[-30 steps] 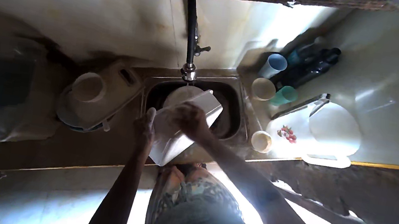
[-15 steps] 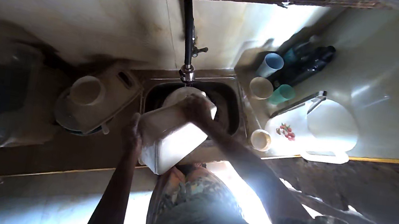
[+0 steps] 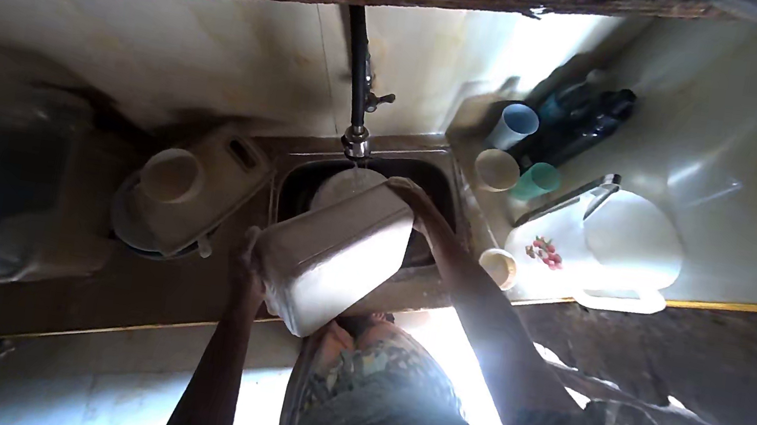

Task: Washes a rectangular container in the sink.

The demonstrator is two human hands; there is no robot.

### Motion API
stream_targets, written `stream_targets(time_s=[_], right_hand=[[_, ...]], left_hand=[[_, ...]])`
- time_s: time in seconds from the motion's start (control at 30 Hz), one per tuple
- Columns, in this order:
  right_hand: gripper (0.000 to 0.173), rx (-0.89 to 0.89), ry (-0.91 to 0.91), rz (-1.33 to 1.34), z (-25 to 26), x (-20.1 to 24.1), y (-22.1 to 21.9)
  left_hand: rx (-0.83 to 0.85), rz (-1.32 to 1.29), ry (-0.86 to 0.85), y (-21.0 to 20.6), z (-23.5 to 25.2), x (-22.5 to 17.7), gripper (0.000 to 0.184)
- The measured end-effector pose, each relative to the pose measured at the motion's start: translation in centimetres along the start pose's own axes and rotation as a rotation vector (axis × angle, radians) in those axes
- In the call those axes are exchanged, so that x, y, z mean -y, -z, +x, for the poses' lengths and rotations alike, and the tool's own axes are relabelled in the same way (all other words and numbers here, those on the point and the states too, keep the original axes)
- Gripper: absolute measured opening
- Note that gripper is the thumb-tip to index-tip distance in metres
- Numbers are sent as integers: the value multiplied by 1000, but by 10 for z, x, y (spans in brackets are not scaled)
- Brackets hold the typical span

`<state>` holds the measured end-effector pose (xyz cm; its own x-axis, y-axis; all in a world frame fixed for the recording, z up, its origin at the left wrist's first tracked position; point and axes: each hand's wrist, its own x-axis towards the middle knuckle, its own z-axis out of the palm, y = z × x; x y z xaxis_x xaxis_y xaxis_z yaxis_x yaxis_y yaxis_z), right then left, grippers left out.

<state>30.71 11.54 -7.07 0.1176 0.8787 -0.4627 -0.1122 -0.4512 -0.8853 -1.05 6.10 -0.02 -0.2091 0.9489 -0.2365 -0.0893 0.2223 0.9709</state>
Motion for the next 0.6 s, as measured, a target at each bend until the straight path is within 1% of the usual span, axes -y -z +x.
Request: stream_targets(time_s=[0.07, 0.1, 0.13, 0.17, 0.23, 0.3, 0.33, 0.37, 0.4, 0.43, 0.47, 0.5, 0.6], right_hand=[[39, -32, 57, 68, -10, 3, 1], [35, -35, 103, 98, -19, 10, 3], [31, -29, 156, 123, -32, 23, 5], [28, -15, 223, 123, -46, 38, 6], [28, 59, 409, 50, -73, 69, 6], [25, 128, 618, -74, -98, 101, -3], [23, 148, 736, -134, -108, 114, -10], [22, 174, 853, -183, -115, 124, -15], [20, 188, 947, -205, -118, 130, -18], [18, 197, 1009, -196, -117, 134, -16], [16, 209, 1021, -171, -115, 137, -11], [14, 204, 1006, -150, -112, 136, -3], [16, 126, 881, -162, -99, 124, 24]], left_hand=[[71, 142, -54, 9, -2, -2, 28], [136, 259, -49, 17, -2, -9, 35], [200, 382, -9, 20, -3, -22, 37], [269, 494, -1, 20, -2, -34, 35], [417, 646, -20, 7, 0, -57, 25], [523, 753, -118, -20, -2, -72, 15], [539, 767, -178, -35, -5, -78, 19], [509, 768, -244, -50, -10, -84, 25], [446, 761, -305, -62, -15, -88, 31], [377, 743, -361, -71, -19, -89, 36], [324, 714, -405, -75, -21, -88, 38], [298, 656, -412, -77, -23, -86, 36], [253, 424, -435, -69, -19, -69, 24]])
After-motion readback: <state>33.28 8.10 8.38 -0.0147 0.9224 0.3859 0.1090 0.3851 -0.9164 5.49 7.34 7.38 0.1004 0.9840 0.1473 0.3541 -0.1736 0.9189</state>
